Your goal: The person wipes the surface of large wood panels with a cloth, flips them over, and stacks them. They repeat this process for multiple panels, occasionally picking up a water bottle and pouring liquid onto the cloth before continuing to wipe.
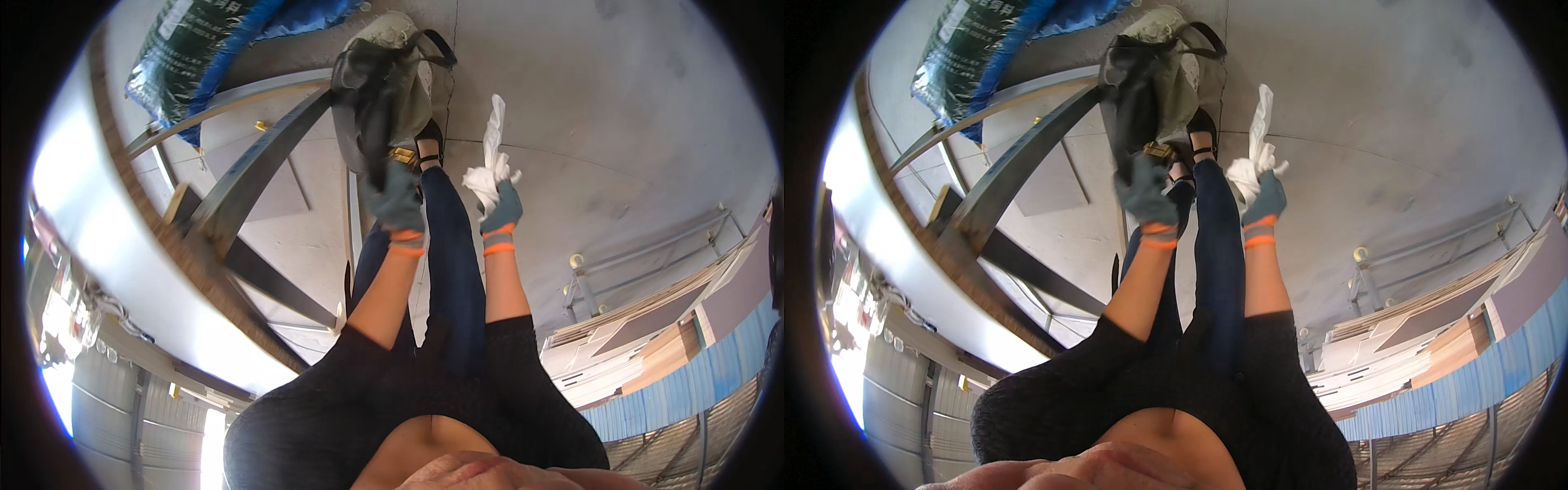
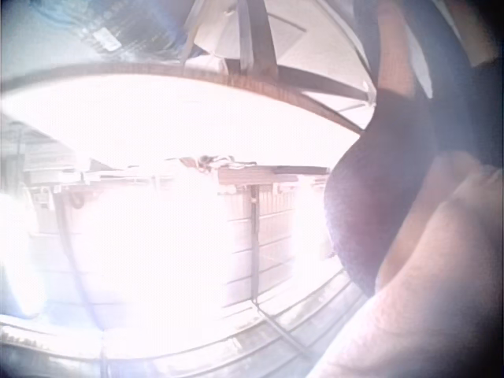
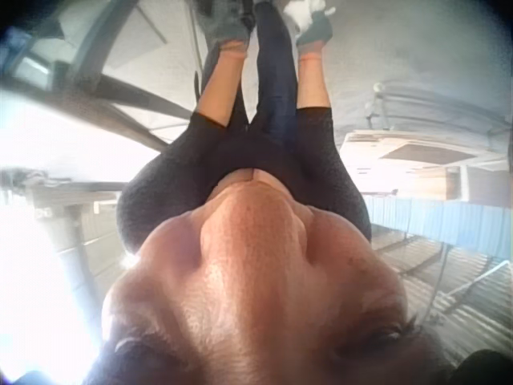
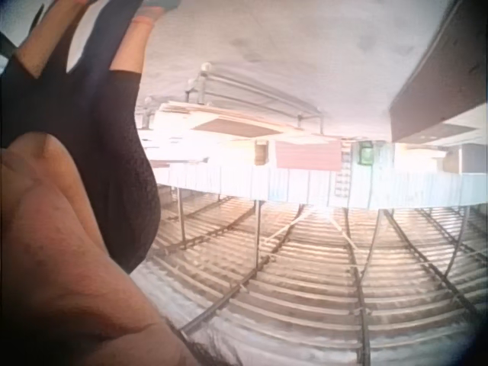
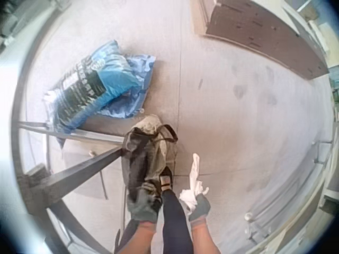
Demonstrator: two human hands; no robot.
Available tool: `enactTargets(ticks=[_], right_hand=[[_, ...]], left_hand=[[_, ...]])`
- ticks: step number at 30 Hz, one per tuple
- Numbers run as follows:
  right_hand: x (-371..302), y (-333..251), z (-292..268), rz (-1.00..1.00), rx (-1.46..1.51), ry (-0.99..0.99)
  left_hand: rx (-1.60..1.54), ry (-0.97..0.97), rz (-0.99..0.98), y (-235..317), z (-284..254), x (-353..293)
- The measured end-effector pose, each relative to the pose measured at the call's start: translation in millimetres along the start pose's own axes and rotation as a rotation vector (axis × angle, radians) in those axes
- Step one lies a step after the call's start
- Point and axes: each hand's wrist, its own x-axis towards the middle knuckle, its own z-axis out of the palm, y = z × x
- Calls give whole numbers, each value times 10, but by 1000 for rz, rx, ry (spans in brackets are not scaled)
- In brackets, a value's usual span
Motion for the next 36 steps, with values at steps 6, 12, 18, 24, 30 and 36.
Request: enactTargets(ticks=[6, 12, 18, 24, 30, 36], right_hand=[[53, 154, 1260, -27, -140, -471], [-656, 81, 2178, -96, -583, -602], [-793, 110, 1999, -112, -435, -603], [-1177, -490, 1599, -14, -380, -744], [-2058, -1768, 1274, -567, -590, -1166], [-3420, -2429, 1363, -27, -443, -1355]], left_hand=[[-327, 385, -315, 848, -1177, 31], [272, 392, -57, -387, -2019, 1051], [-532, 184, -46, -281, -1451, 2217], [-448, -221, -424, -151, -703, 1079], [-944, -816, -675, 1797, -388, -41], [-752, -583, -167, 3673, -1077, -561]])
